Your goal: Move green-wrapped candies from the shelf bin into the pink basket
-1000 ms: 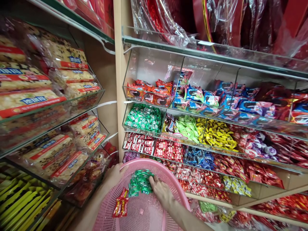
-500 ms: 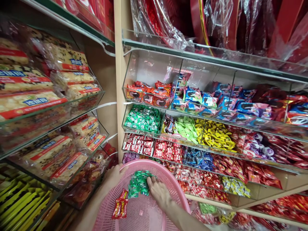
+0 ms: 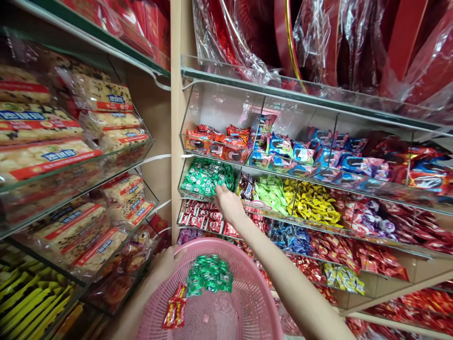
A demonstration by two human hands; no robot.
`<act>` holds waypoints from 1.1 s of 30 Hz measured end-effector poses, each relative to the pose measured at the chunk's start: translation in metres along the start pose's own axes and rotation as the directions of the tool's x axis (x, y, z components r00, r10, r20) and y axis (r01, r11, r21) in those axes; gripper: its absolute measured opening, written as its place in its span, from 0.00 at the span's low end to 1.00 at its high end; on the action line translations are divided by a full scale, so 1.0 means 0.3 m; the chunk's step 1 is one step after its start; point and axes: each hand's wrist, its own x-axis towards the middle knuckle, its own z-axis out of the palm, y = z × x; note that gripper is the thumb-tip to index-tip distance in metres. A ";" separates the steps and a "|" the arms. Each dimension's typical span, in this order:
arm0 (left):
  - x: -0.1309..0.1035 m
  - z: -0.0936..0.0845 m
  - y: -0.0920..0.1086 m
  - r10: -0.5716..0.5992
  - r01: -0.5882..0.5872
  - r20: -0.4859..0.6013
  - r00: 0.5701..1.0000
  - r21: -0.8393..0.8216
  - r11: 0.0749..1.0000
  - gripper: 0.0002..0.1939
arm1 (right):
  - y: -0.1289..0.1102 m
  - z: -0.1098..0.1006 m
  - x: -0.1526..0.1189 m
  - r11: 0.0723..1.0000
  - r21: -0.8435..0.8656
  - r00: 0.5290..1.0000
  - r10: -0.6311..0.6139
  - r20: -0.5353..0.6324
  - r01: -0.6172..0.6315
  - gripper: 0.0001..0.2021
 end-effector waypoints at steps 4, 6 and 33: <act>0.003 0.005 -0.009 0.003 -0.003 -0.011 1.000 -0.009 1.000 0.24 | 0.026 -0.011 0.142 0.965 -0.128 0.968 0.239 0.081 -0.228 0.13; 0.006 0.007 -0.012 0.001 -0.001 -0.010 1.000 -0.025 1.000 0.24 | 0.023 0.003 0.189 0.949 -0.146 0.946 0.298 0.129 -0.279 0.13; 0.005 -0.017 -0.023 -0.023 0.024 0.006 1.000 -0.035 0.999 0.24 | 0.012 -0.010 0.208 0.944 -0.123 0.928 0.324 0.185 -0.305 0.16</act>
